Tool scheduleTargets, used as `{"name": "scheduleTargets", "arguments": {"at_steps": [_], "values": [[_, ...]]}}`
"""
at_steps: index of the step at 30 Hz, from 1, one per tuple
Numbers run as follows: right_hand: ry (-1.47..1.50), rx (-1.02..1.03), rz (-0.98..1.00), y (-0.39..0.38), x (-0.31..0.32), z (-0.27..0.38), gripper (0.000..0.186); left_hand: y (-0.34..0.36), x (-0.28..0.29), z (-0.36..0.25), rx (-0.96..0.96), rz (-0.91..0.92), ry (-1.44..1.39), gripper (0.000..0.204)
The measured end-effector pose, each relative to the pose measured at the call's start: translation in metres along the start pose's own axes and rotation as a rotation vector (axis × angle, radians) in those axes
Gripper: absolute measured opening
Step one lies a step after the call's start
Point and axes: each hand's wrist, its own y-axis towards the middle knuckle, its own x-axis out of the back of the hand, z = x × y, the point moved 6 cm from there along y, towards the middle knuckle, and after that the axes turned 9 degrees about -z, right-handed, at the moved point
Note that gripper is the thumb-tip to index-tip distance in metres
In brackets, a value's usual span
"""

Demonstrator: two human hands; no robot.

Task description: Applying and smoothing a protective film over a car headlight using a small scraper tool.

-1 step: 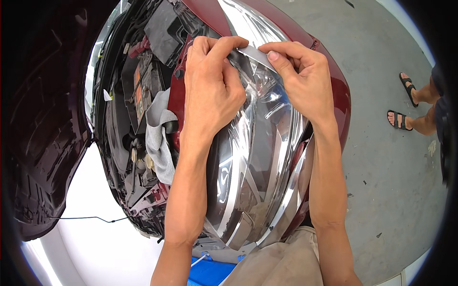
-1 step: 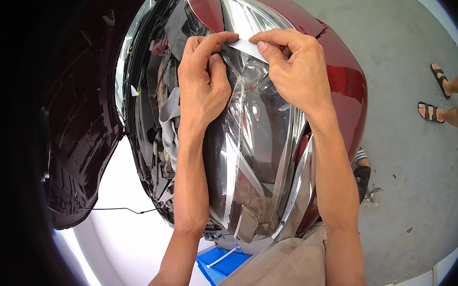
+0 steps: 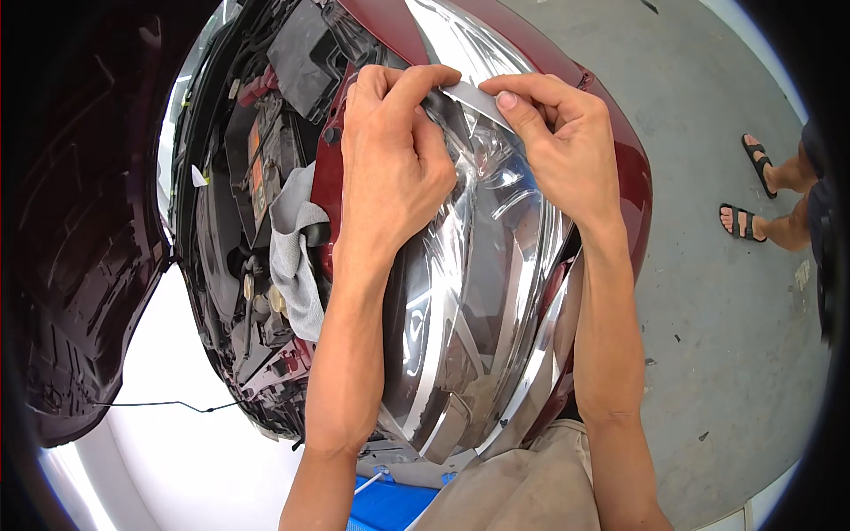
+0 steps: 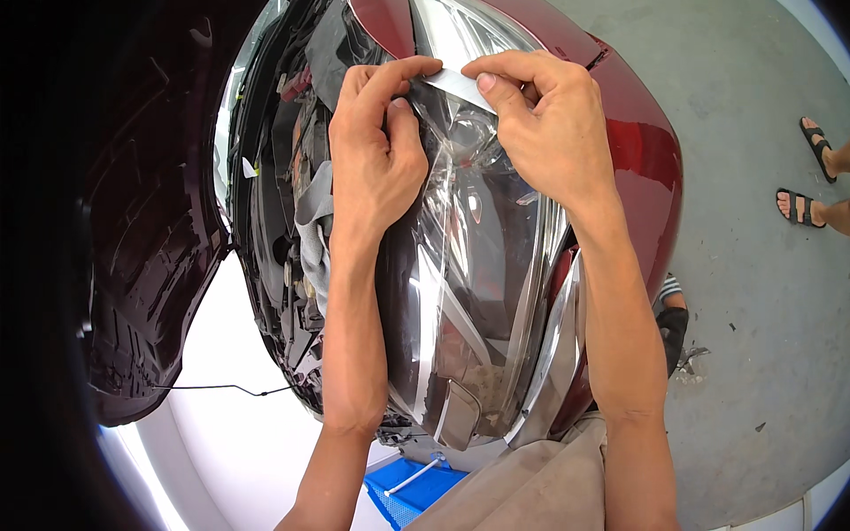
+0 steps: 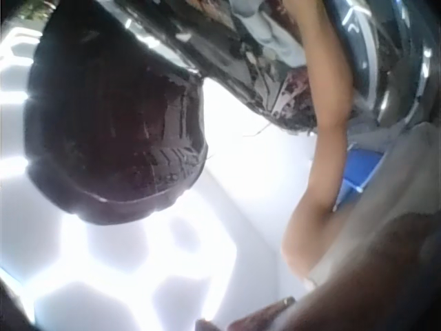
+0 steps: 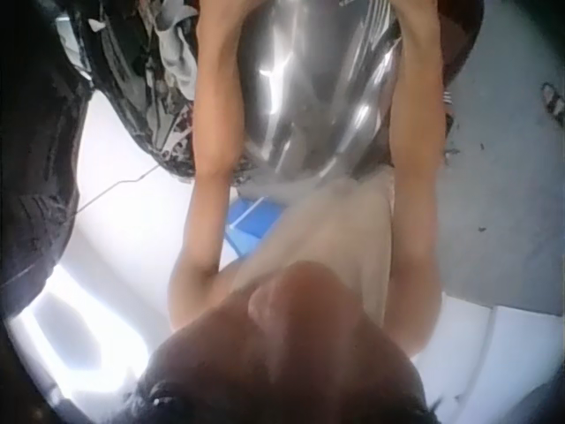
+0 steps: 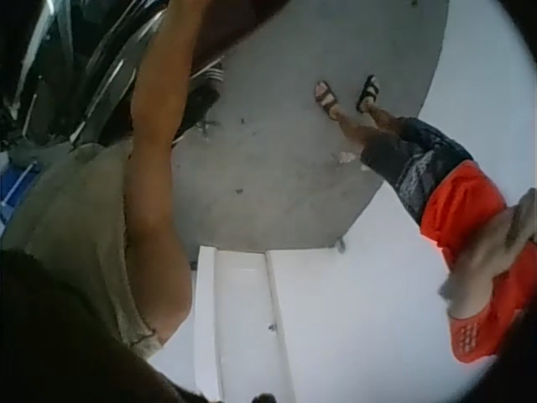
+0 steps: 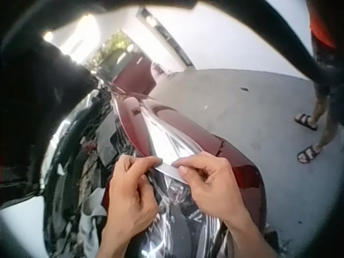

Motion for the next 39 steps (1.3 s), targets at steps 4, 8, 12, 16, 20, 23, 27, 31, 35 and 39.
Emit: {"name": "scheduleTargets", "arguments": {"at_steps": [4,8,12,16,20,23,27,31,35,39], "values": [[-0.029,-0.009,0.003,-0.001,0.000,0.002,0.013,0.000,-0.001,0.002,0.000,0.012,0.020,0.037],[0.029,-0.002,0.016,-0.004,-0.001,0.001,0.012,-0.001,-0.001,0.002,-0.002,0.003,0.014,0.036],[0.030,0.012,-0.016,-0.002,0.000,0.000,0.012,0.000,-0.002,0.001,0.000,0.005,0.007,0.035],[0.023,0.052,0.000,-0.007,0.001,0.001,0.012,-0.002,-0.001,0.003,-0.004,-0.004,0.007,0.034],[0.032,0.097,0.015,-0.011,0.003,0.002,0.011,-0.001,-0.001,0.002,-0.027,0.006,0.005,0.032],[0.005,0.136,0.015,-0.015,0.006,0.006,0.011,-0.001,0.000,0.000,-0.012,0.012,-0.011,0.032],[0.012,0.169,0.022,-0.020,0.005,0.005,0.011,-0.002,0.001,0.003,-0.002,0.015,-0.027,0.030],[0.009,0.162,0.032,-0.025,0.011,0.006,0.012,-0.001,0.000,0.004,-0.036,0.019,-0.053,0.027],[0.177,0.055,0.107,-0.031,0.017,0.008,0.012,0.002,0.007,0.004,0.048,-0.012,-0.188,0.028],[0.684,-0.360,-0.038,-0.044,0.043,0.001,0.023,0.000,0.017,0.000,-0.051,-0.145,-0.093,0.031]]}}
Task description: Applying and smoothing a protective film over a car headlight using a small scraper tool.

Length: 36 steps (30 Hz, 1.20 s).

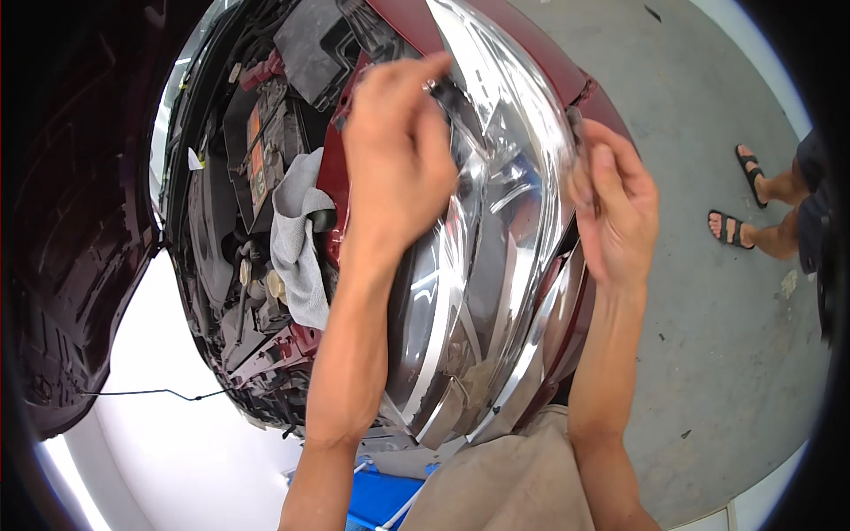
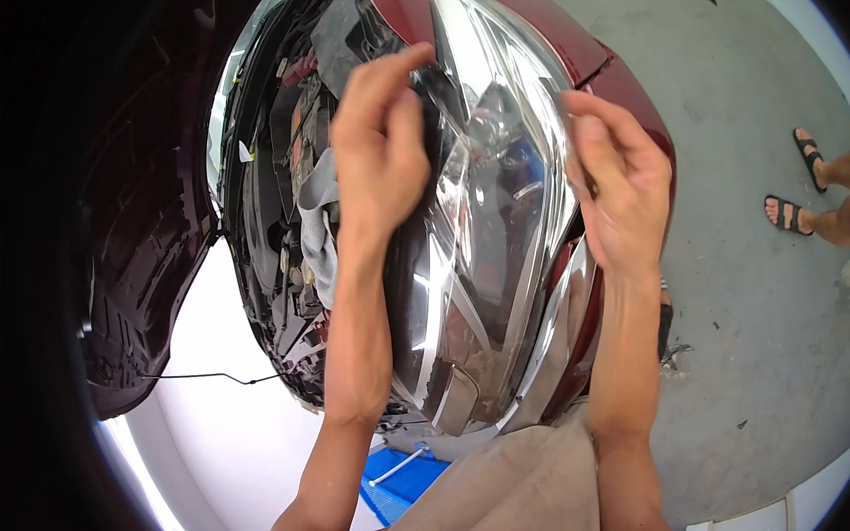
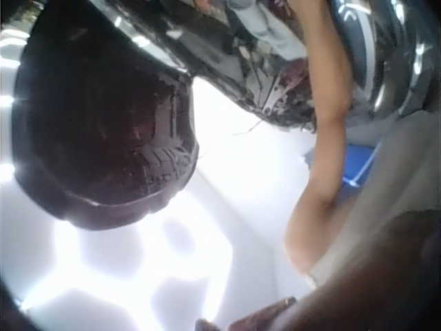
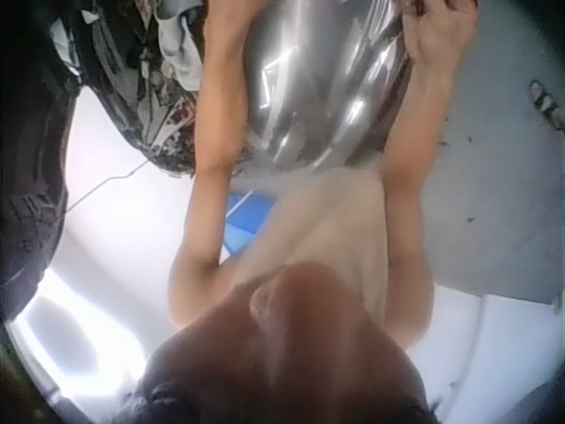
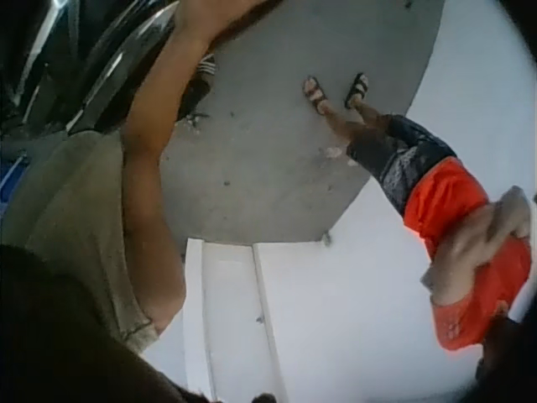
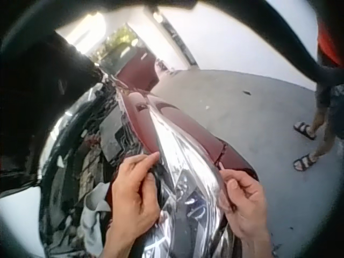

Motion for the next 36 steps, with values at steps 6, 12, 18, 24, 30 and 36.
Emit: {"name": "scheduleTargets", "arguments": {"at_steps": [6,12,18,24,30,36], "values": [[0.144,-0.276,-0.236,-0.051,0.034,0.005,0.038,-0.084,0.028,-0.092,-0.016,0.648,-0.084,0.016],[-0.127,-0.365,-0.114,-0.100,-0.018,0.020,0.024,-0.062,0.054,-0.058,0.808,0.382,-0.474,0.021],[-0.581,-0.246,0.173,-0.091,-0.057,0.035,0.017,-0.047,0.035,-0.052,0.784,0.404,-0.556,0.011],[-0.699,-0.304,0.285,-0.071,-0.060,0.038,0.011,-0.045,0.029,-0.035,0.796,0.350,-0.588,0.013],[-1.004,0.034,0.057,-0.019,-0.048,0.042,0.018,0.011,0.048,0.016,0.583,-0.040,-0.237,0.018],[-0.979,0.249,0.043,0.008,-0.064,0.013,0.035,0.005,0.021,0.032,0.422,0.009,-0.223,0.023]]}}
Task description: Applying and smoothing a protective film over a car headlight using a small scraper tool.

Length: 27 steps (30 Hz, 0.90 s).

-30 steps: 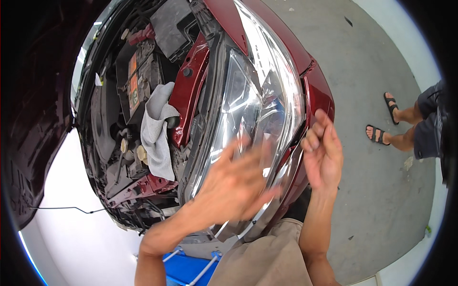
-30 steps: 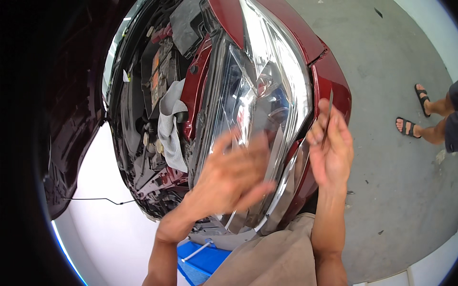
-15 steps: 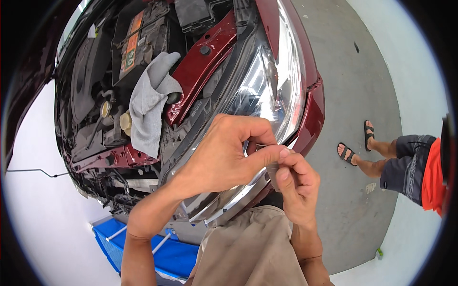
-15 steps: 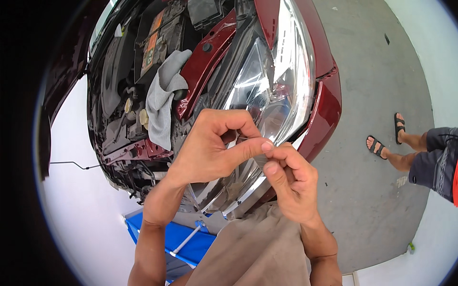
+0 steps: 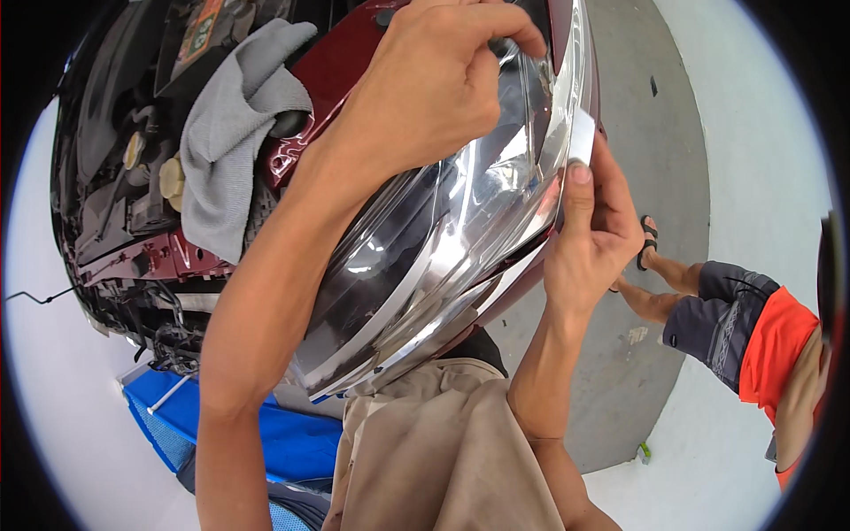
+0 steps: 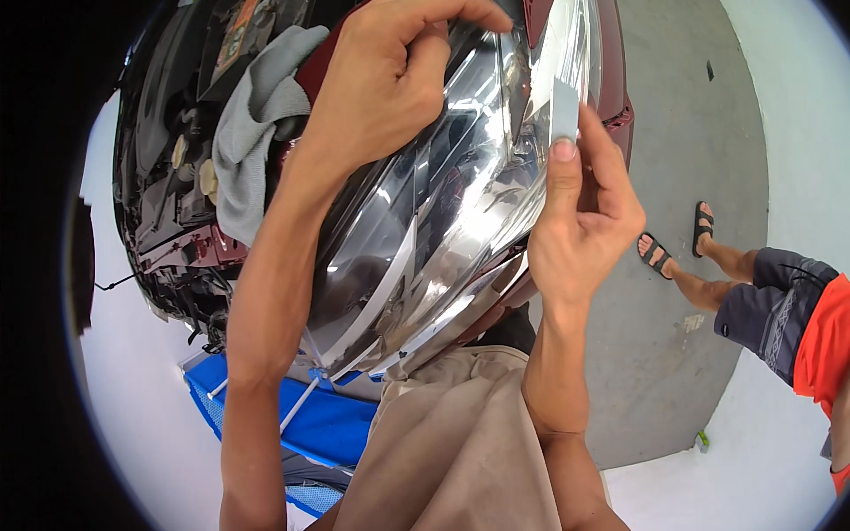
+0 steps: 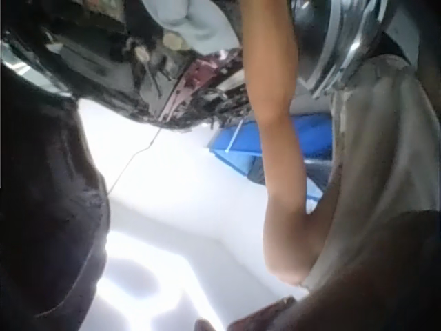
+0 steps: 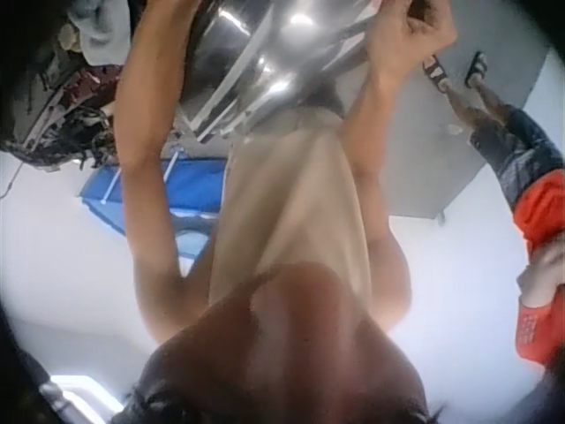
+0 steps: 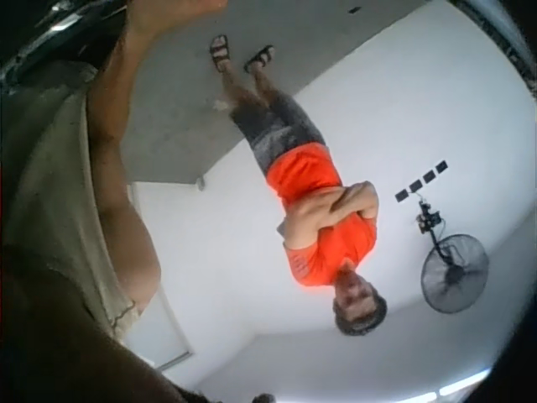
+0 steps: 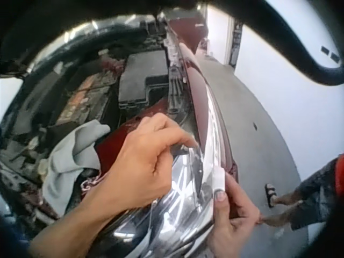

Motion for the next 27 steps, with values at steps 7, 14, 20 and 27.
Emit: {"name": "scheduleTargets", "arguments": {"at_steps": [7,14,20,27], "values": [[0.073,-0.050,0.150,0.020,-0.002,-0.021,0.034,-0.004,-0.005,0.000,-0.129,0.041,-0.009,0.024],[-0.033,0.136,0.085,0.019,-0.007,-0.010,0.032,-0.005,-0.007,-0.001,-0.158,0.064,0.007,0.023],[-0.091,0.149,0.093,0.017,-0.008,-0.003,0.034,-0.007,-0.009,0.001,-0.194,0.056,0.001,0.023],[-0.096,0.138,0.105,0.017,-0.010,-0.003,0.035,-0.009,-0.009,0.002,-0.222,0.045,-0.011,0.024]]}}
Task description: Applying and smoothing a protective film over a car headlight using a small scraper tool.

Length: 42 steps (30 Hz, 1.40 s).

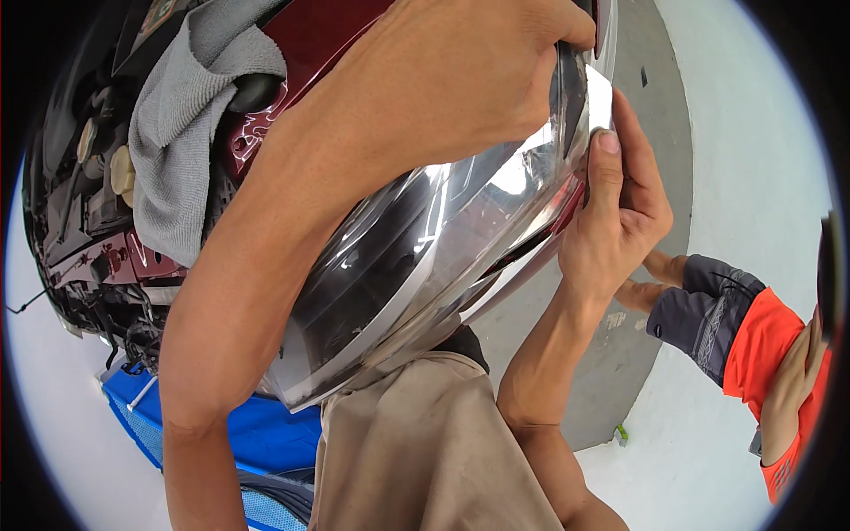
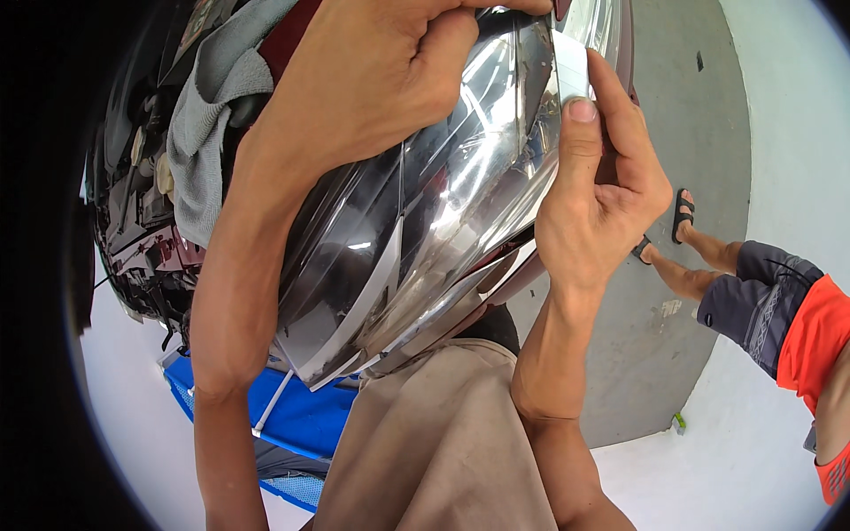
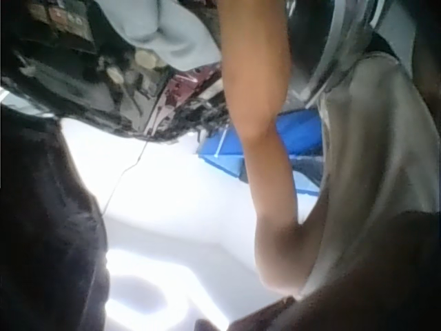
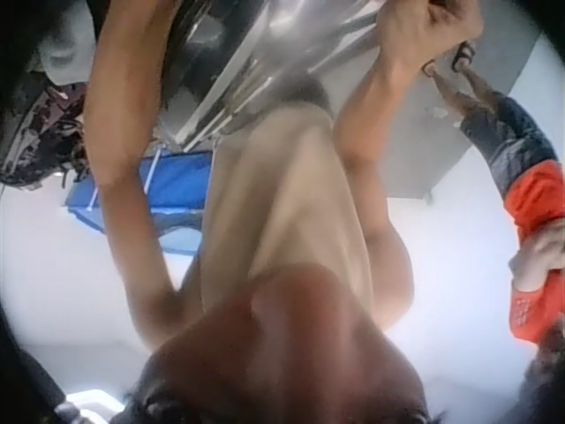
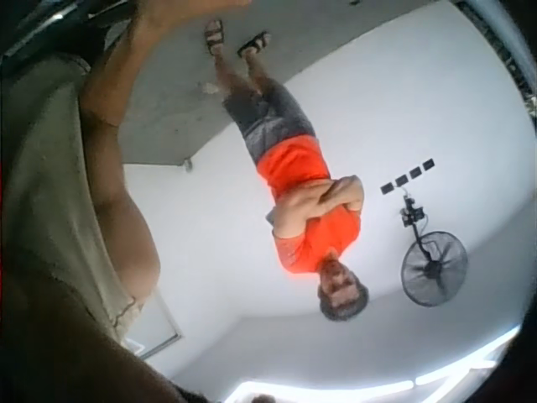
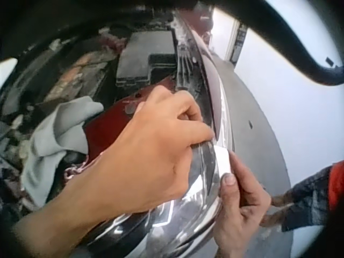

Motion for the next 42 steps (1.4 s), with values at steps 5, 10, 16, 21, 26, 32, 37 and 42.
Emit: {"name": "scheduleTargets", "arguments": {"at_steps": [5,10,16,21,26,32,37,42], "values": [[-0.057,0.006,-0.065,-0.004,-0.001,0.005,0.034,0.002,0.001,-0.001,0.034,0.016,-0.034,0.025],[0.035,-0.110,-0.038,-0.004,0.004,0.005,0.024,0.003,0.002,-0.001,0.044,0.015,-0.039,0.026],[0.244,-0.328,0.039,-0.009,0.010,-0.008,0.020,0.012,-0.022,0.012,0.126,0.218,0.234,0.025],[0.368,-0.347,0.039,-0.004,0.020,-0.027,0.022,-0.001,-0.002,-0.010,-0.190,-0.050,0.067,0.022],[0.344,-0.304,0.018,0.020,0.008,-0.032,0.017,0.011,0.002,-0.010,0.201,0.140,0.089,0.022],[0.353,-0.222,0.143,0.028,0.012,-0.041,0.023,0.012,0.003,-0.006,0.235,0.139,0.060,0.022],[0.338,-0.198,0.079,0.033,0.011,-0.038,0.018,0.015,0.000,-0.009,0.188,0.181,0.154,0.023],[0.284,-0.157,0.134,0.035,0.005,-0.037,0.018,0.014,0.004,-0.005,0.227,0.197,0.190,0.022]]}}
